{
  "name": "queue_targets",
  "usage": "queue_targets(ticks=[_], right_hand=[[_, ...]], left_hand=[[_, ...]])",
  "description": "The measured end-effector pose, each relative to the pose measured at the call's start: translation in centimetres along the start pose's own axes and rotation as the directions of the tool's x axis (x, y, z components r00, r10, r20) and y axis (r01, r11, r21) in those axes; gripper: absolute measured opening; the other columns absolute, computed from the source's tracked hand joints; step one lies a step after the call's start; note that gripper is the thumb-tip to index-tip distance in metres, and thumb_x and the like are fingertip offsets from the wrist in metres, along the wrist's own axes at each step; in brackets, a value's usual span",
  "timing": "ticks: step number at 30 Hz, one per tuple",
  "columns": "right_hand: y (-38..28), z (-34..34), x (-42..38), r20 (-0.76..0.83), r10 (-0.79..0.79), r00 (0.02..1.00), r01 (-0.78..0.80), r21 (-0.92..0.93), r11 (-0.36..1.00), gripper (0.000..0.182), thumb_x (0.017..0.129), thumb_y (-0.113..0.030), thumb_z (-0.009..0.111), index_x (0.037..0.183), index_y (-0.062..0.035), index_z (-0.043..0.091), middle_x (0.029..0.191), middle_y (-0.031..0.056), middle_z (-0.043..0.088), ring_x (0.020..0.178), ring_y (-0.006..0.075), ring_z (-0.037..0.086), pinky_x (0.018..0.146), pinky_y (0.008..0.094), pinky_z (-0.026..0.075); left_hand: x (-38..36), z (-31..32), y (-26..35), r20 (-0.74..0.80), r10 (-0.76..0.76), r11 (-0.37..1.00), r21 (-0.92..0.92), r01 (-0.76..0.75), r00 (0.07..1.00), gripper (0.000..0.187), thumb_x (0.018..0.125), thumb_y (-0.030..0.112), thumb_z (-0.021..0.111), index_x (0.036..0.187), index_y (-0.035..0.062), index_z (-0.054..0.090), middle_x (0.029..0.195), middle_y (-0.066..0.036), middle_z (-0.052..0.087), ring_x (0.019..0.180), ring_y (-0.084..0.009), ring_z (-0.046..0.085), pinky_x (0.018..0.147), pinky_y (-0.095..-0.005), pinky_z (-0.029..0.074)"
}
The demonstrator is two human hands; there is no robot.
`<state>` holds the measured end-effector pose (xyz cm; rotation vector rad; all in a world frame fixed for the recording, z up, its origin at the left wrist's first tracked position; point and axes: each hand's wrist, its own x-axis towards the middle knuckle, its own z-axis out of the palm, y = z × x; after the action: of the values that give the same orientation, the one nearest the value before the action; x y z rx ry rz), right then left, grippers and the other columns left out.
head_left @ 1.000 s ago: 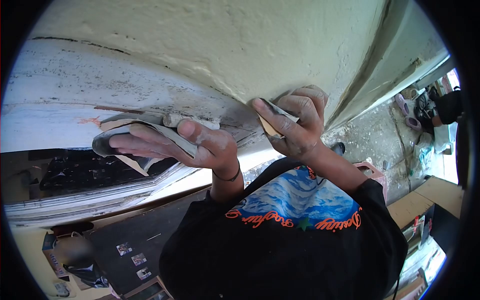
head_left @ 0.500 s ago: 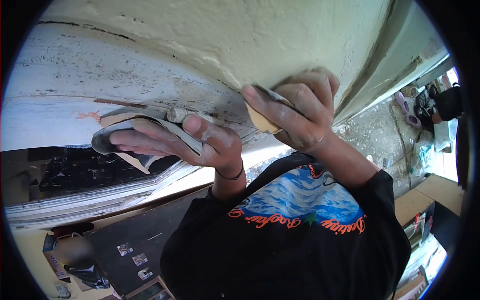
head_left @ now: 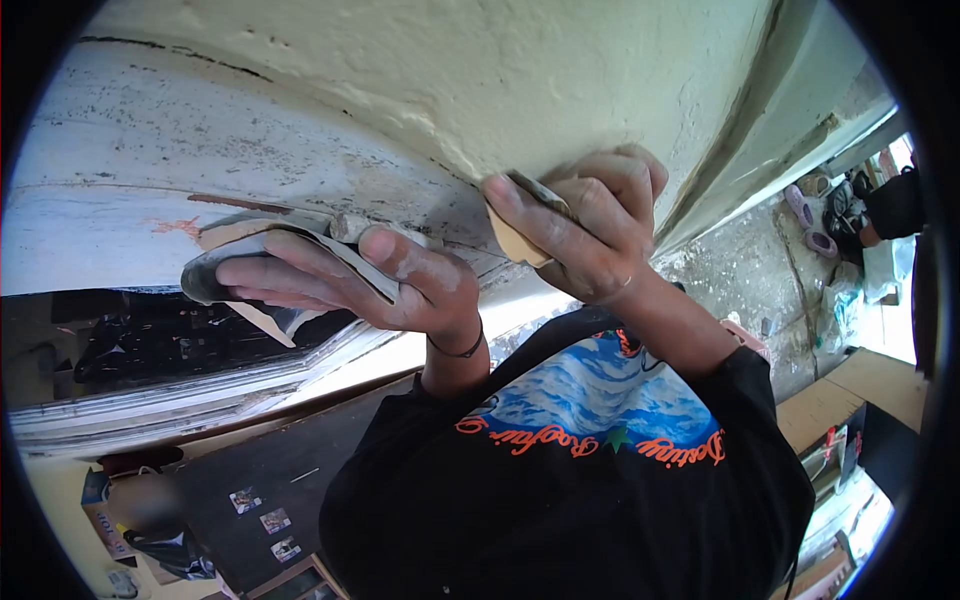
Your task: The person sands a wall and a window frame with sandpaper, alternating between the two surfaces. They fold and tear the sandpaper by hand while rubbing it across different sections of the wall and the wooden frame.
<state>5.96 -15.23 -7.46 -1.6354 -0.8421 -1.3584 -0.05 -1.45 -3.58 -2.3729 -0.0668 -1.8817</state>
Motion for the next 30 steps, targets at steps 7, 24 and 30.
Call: queue_targets(ticks=[7,24,30], right_hand=[[-0.1,-0.3,-0.9,0.037,0.016,0.999,-0.016,0.003,1.000,0.041,0.054,-0.026,0.062,0.094,-0.0196,0.070,0.064,-0.0074,0.040,0.065,0.0121,0.042,0.068,0.0296,0.032],[-0.1,-0.7,-0.7,0.059,0.007,0.998,-0.010,0.050,0.999,0.036,0.057,-0.023,0.070,0.092,-0.0168,0.071,0.070,-0.0060,0.050,0.068,0.0146,0.047,0.067,0.0310,0.034],[0.2,-0.8,-0.5,0.054,-0.001,0.999,-0.003,0.063,0.998,0.036,0.057,-0.024,0.070,0.093,-0.0167,0.071,0.068,-0.0068,0.050,0.068,0.0146,0.046,0.067,0.0307,0.034]], left_hand=[[0.1,0.2,0.0,-0.025,-0.039,0.998,-0.053,0.038,0.999,0.057,0.096,0.035,0.028,0.138,-0.0026,0.021,0.144,-0.029,0.004,0.135,-0.0426,0.001,0.106,-0.0562,0.003],[-0.7,0.8,0.9,-0.132,-0.247,0.962,-0.151,0.227,0.960,0.064,0.094,0.038,0.041,0.132,-0.0118,0.029,0.140,-0.026,0.024,0.124,-0.0292,0.034,0.096,-0.0393,0.036],[-0.1,0.2,1.0,-0.044,-0.122,0.993,-0.003,0.122,0.992,0.055,0.096,0.033,0.027,0.137,-0.0036,0.024,0.143,-0.030,0.006,0.135,-0.0420,0.002,0.107,-0.0562,0.003]])
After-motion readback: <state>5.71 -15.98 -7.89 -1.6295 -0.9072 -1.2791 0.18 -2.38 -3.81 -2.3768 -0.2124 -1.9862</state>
